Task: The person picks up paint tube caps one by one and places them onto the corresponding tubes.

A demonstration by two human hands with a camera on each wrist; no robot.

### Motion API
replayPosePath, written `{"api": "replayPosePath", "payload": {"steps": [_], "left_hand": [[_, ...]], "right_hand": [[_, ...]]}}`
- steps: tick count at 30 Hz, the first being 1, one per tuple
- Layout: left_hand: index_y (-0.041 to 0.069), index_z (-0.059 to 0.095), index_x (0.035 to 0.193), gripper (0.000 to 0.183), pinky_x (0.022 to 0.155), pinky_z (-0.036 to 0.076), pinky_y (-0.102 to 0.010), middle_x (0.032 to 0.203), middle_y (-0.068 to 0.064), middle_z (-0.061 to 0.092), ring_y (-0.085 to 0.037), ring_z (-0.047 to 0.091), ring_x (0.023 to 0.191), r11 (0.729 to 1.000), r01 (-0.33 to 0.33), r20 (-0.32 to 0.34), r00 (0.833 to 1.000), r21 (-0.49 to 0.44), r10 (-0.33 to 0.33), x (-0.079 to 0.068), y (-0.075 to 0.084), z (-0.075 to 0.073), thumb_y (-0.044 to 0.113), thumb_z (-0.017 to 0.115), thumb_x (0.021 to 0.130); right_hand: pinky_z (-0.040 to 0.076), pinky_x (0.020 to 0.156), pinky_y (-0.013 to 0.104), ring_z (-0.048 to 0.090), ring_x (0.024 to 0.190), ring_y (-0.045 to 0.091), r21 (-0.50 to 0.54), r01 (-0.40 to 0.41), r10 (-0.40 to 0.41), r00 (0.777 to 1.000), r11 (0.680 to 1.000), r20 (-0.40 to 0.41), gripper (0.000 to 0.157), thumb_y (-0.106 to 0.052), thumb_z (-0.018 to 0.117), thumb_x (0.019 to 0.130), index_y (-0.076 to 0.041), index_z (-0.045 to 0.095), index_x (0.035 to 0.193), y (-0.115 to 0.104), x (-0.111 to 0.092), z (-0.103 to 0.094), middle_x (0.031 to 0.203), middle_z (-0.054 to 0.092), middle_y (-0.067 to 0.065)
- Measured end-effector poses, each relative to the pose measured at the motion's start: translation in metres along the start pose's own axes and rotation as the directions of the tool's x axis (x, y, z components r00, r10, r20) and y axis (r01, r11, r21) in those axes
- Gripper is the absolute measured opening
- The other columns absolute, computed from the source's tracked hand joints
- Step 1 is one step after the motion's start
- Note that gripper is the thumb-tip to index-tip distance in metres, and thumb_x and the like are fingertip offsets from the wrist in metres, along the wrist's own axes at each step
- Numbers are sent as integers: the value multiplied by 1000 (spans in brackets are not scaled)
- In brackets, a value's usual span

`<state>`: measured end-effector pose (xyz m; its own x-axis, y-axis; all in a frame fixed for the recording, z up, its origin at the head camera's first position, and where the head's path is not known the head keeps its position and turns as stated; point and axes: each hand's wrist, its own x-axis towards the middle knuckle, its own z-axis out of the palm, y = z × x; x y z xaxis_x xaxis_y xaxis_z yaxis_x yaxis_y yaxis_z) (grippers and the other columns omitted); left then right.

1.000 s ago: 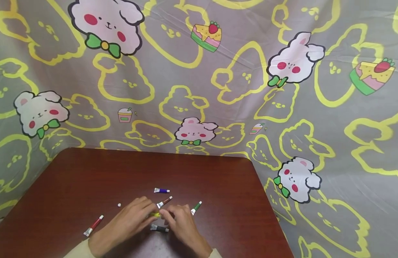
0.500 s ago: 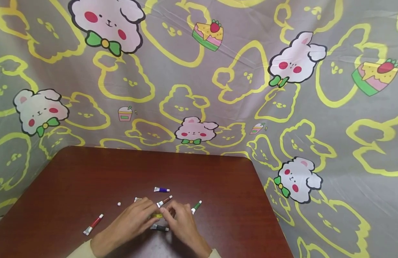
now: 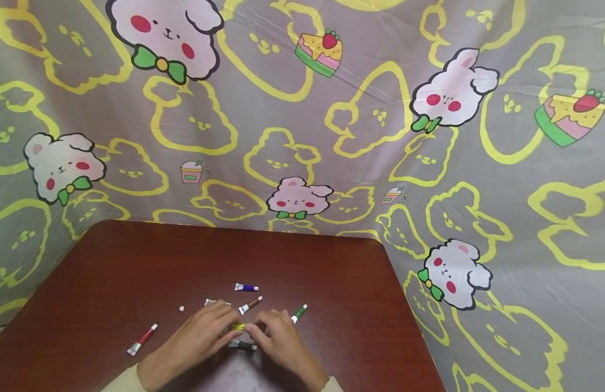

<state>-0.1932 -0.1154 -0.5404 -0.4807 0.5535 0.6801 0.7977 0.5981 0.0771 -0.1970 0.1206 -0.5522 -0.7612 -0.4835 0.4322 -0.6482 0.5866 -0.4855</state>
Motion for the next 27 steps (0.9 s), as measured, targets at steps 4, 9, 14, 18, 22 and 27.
{"api": "replayPosePath", "payload": {"steps": [4, 9, 14, 18, 22, 27], "left_hand": [[21, 73, 100, 21, 78, 50, -28, 94, 11, 68, -7, 57, 85, 1000, 3, 1, 1000, 0, -3, 0, 1, -1, 28, 87, 87], [21, 74, 100, 21, 82, 53, -28, 95, 11, 69, -7, 60, 87, 1000, -4, -2, 1000, 8, 4, -1, -1, -1, 28, 87, 86], [21, 73, 98, 19, 79, 52, -28, 93, 10, 68, -8, 59, 85, 1000, -7, -22, 1000, 9, 7, -2, -4, 0, 29, 86, 87], [20, 73, 98, 19, 76, 51, -28, 91, 10, 68, -8, 58, 83, 1000, -13, -26, 1000, 8, 13, -2, -5, 1, 29, 87, 87], [19, 74, 99, 20, 76, 51, -28, 92, 10, 68, -8, 57, 83, 1000, -16, -22, 1000, 3, 16, -2, -5, 1, 28, 87, 87], [20, 73, 98, 19, 77, 51, -28, 93, 10, 68, -8, 57, 84, 1000, -20, -20, 1000, 7, 20, 0, -5, 0, 28, 86, 88]], "right_hand": [[45, 75, 22, 49, 67, -9, -31, 10, -11, 1000, 999, -19, 35, -25, 67, 109, -25, 67, 74, -2, 1, 3, 66, 60, -17], [45, 73, 21, 56, 69, -7, -16, -20, 19, 999, 1000, -44, 21, -27, 70, 106, -22, 74, 85, -3, 1, 4, 73, 69, -16], [43, 79, 23, 66, 77, 3, 33, 26, -25, 999, 999, -43, 25, -24, 88, 91, -15, 73, 110, -1, 0, 1, 90, 76, -9], [44, 79, 22, 67, 77, 4, 7, 116, -116, 992, 993, -55, 23, -20, 89, 89, -16, 71, 103, 2, 2, 1, 87, 75, -9], [43, 79, 21, 65, 74, 5, -16, 152, -153, 986, 988, -70, 15, -21, 85, 93, -18, 72, 99, 5, 3, 3, 85, 73, -12], [41, 77, 19, 58, 71, 4, -11, 137, -138, 989, 990, -57, 8, -22, 77, 101, -21, 73, 94, 5, 4, 5, 81, 69, -14]]}}
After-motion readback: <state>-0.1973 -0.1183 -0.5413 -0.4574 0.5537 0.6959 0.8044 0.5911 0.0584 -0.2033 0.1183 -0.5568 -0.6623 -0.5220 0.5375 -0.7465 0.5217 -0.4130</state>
